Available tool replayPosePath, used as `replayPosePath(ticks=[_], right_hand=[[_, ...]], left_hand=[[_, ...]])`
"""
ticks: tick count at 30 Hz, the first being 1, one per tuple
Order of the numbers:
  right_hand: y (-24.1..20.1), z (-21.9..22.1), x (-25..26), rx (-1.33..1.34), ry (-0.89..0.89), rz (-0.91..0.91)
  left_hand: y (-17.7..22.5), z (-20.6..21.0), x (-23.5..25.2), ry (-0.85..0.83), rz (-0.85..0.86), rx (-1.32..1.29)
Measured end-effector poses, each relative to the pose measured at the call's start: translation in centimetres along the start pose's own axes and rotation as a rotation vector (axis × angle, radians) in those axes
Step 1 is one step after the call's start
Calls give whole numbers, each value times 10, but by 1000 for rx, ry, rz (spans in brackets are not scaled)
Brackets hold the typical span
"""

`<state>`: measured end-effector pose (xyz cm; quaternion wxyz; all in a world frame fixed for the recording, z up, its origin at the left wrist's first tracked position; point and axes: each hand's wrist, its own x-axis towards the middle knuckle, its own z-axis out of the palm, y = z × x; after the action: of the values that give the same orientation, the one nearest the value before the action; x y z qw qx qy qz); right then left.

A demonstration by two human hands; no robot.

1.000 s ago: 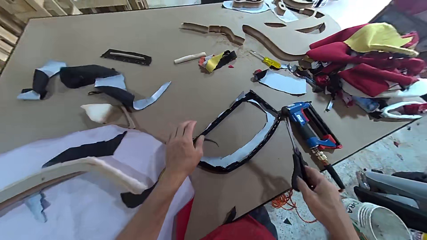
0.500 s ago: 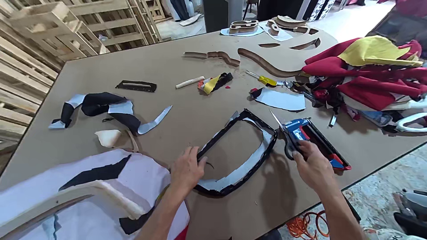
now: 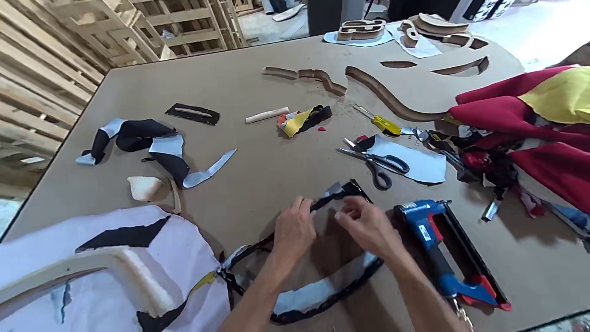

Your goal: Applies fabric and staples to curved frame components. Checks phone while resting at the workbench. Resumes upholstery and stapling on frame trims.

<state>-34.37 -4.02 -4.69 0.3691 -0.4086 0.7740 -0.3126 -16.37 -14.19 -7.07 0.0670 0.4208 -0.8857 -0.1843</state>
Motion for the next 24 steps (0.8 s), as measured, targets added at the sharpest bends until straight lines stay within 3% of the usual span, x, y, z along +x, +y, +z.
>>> replayPosePath(ticks=[2, 5, 12, 18, 21, 24], right_hand=[[7, 16, 8, 97, -149, 49], [7, 27, 17, 211, -227, 89], [6, 22, 31, 101, -108, 204], [7, 23, 26, 20, -78, 197], [14, 27, 24, 30, 23, 147], [20, 37, 21, -7, 148, -39]], left_hand=[[2, 6, -21, 109, 38, -40], [1, 18, -38, 245, 66, -40], [-4, 25, -25, 191, 126, 46], [-17, 30, -4, 144, 313, -126], [-21, 35, -2, 149, 306, -223], [-23, 36, -2, 113, 265, -313]])
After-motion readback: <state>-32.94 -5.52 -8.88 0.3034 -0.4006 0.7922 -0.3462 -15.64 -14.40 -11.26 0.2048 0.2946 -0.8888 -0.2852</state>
